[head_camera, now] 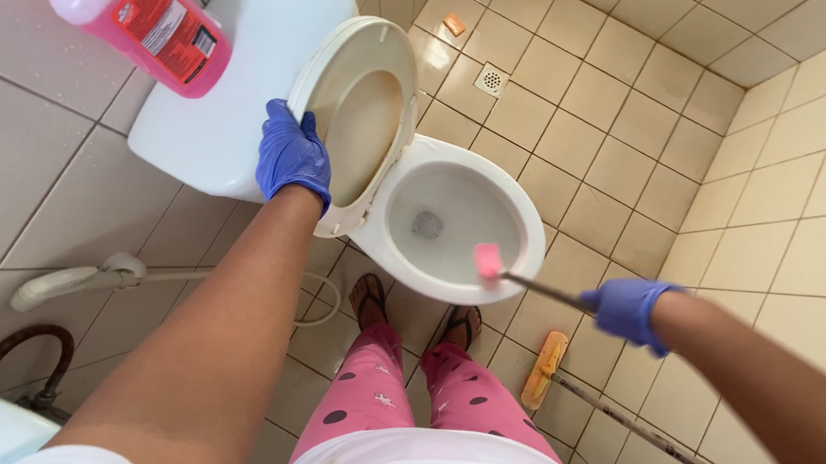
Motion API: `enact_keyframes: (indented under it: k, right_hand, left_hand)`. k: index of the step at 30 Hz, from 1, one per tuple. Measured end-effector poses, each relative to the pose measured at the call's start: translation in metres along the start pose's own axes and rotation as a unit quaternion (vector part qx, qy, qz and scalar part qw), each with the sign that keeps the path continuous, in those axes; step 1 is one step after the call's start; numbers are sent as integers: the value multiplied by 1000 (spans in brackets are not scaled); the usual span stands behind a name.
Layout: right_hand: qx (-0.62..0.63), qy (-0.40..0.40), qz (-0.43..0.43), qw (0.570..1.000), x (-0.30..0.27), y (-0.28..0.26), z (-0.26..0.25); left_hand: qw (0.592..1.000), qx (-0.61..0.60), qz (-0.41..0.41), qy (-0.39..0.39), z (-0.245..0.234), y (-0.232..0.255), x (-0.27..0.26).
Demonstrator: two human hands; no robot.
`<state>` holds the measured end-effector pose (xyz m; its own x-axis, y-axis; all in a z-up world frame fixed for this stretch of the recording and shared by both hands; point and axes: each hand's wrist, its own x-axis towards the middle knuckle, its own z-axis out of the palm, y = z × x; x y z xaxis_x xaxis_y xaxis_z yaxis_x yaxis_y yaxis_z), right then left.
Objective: The person scrubs the inside of a toilet bowl with a long-handled brush, then pours pink liquid cleaner from a bottle into the bowl and continues scrubbing. They later apply cleaner to the toilet seat and wipe it with a red scrubbing tool.
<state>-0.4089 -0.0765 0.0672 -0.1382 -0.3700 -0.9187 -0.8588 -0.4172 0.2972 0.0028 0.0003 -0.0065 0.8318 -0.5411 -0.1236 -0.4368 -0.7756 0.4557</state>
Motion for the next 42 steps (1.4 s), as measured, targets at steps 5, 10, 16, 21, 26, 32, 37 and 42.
enact_keyframes:
  k: [5,10,16,21,26,32,37,42]
  right_hand:
    - [446,-62,-152,880,0,-73,18]
    - [636,-96,-207,737,101,-142,22]
    - [849,-299,-212,380,120,-138,-15]
    - [795,-271,-190,509,74,-147,24]
    - [362,25,-233,902,63,-114,61]
    - [37,127,-166,977,38,-18,-7]
    - [-104,85,-26,991,118,36,-20]
    - [-106,64,-35,992,153,7,14]
  left_hand:
    - [1000,1,-4,-7,-5,6,-4]
    - [1000,7,-5,0,7,1,0]
    - [1000,20,-11,-15,3,3,-2]
    - [999,22,-13,-26,6,1,5]
    - [999,23,-16,-29,-2,6,-1]
    - [1000,19,-9,-20,2,1,1]
    - [1000,-19,-8,9,13,-9,8]
    - [997,-54,-5,45,16,-11,8]
